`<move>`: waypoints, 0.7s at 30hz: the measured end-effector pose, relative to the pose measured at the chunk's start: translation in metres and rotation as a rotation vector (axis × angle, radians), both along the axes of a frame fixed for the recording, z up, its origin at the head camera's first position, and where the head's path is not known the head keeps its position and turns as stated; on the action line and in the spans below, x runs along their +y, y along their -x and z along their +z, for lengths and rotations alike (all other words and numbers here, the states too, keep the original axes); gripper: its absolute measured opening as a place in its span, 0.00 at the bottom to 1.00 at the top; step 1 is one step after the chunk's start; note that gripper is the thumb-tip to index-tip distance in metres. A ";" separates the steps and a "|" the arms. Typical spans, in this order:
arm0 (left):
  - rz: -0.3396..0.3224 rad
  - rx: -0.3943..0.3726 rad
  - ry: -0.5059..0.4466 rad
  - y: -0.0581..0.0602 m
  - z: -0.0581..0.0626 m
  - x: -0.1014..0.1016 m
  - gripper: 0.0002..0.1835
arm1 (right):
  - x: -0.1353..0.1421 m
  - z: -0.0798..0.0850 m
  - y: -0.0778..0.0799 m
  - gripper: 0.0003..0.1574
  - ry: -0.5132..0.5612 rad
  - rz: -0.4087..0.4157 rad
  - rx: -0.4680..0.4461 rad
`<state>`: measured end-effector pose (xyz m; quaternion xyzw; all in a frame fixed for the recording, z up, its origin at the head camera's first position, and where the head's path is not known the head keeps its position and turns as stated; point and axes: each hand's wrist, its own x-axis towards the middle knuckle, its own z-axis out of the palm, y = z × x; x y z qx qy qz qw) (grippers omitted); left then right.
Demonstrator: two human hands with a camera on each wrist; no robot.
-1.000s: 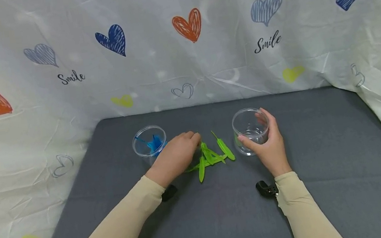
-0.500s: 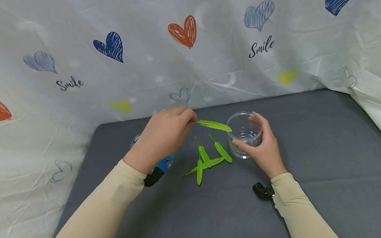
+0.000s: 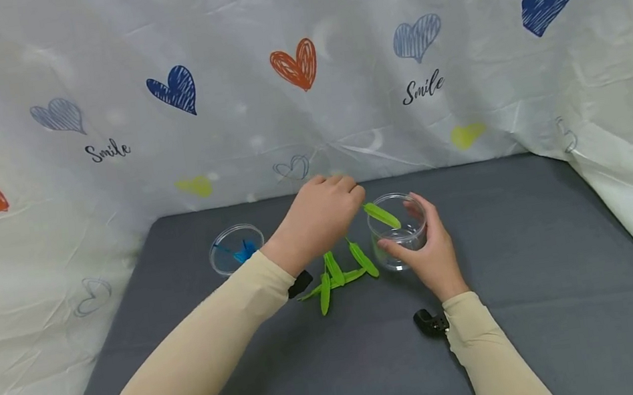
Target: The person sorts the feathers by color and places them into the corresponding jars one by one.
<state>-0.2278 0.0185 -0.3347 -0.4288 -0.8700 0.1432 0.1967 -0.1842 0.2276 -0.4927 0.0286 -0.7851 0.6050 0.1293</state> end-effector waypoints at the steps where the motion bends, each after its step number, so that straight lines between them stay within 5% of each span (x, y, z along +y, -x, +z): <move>1: -0.002 -0.001 0.002 -0.001 -0.002 0.002 0.08 | 0.000 -0.001 0.000 0.62 0.001 0.002 0.000; 21: -0.031 -0.001 -0.003 0.000 -0.023 0.024 0.08 | -0.002 0.002 -0.001 0.62 0.003 0.015 0.002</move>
